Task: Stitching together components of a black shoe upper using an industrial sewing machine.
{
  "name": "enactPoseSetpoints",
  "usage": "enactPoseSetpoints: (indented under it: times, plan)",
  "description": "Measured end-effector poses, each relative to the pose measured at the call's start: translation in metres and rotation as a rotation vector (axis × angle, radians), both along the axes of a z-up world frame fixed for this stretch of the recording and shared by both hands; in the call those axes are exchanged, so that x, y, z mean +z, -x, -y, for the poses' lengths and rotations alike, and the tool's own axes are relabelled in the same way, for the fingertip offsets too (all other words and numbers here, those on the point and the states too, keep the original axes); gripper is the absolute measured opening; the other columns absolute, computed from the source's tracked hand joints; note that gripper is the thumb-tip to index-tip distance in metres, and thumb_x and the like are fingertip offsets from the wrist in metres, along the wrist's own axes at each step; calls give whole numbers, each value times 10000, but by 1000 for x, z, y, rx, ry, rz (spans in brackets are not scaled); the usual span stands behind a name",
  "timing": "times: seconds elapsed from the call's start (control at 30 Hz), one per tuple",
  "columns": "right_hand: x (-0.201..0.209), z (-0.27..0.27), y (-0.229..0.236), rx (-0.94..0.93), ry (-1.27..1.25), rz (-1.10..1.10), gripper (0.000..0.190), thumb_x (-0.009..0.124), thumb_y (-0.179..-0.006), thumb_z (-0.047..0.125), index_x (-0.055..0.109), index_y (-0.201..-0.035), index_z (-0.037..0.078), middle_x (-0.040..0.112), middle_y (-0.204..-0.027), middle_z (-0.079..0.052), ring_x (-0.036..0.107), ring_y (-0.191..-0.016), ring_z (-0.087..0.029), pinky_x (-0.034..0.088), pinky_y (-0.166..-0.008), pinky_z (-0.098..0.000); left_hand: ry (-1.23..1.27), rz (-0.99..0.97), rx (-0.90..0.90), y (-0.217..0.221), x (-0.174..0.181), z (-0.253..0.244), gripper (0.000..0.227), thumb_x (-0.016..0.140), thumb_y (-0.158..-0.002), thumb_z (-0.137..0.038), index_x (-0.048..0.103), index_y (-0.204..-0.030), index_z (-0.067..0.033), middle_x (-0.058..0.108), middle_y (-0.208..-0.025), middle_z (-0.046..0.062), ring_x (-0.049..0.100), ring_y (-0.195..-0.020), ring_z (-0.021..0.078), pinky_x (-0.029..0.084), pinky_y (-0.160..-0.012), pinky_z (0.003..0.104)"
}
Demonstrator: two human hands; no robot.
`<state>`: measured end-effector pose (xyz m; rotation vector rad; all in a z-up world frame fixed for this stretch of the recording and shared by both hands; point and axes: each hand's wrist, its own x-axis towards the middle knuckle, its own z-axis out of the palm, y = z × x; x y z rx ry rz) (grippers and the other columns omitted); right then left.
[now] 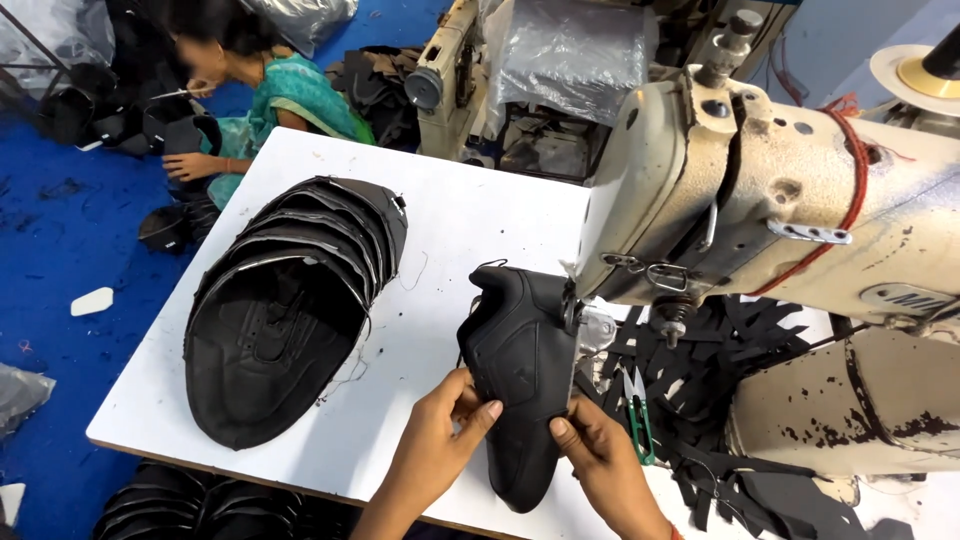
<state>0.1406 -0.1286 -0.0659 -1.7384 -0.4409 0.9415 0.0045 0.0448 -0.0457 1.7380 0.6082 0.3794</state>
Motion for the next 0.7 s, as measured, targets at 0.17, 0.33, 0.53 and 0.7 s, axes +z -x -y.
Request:
enactPoseSetpoints:
  times: [0.17, 0.33, 0.53, 0.7]
  plan:
    - [-6, 1, 0, 16, -129, 20, 240, 591, -977, 214, 696, -1100, 36, 716, -854, 26, 560, -748, -50, 458, -664, -224, 0, -9, -2, -1, 0, 2, 383, 717, -925, -233, 627, -1241, -36, 719, -829, 38, 654, -746, 122, 522, -677, 288]
    - [-17, 5, -1, 38, -171, 19, 230, 597, -998, 193, 689, -1073, -4, 698, -869, -11, 581, -804, -76, 488, -741, -253, 31, 141, 62, -3, -2, 6, 670, 717, -916, -182, 408, -1495, -47, 671, -963, 74, 606, -772, 138, 518, -698, 287]
    - [-12, 4, 1, 42, -130, 56, 240, 597, -997, 208, 691, -1069, -1, 699, -867, -17, 595, -815, -85, 506, -772, -259, -220, 31, 192, -17, 23, 7, 701, 712, -910, -196, 411, -1533, -81, 575, -1158, 122, 613, -829, 165, 532, -706, 290]
    - [-17, 5, 1, 54, -220, 45, 240, 584, -1004, 200, 675, -1084, -7, 694, -921, -18, 601, -862, -88, 508, -811, -259, -613, 216, 207, -35, 47, 10, 470, 722, -908, -159, 629, -1367, -114, 500, -1368, 170, 555, -1145, 280, 507, -926, 366]
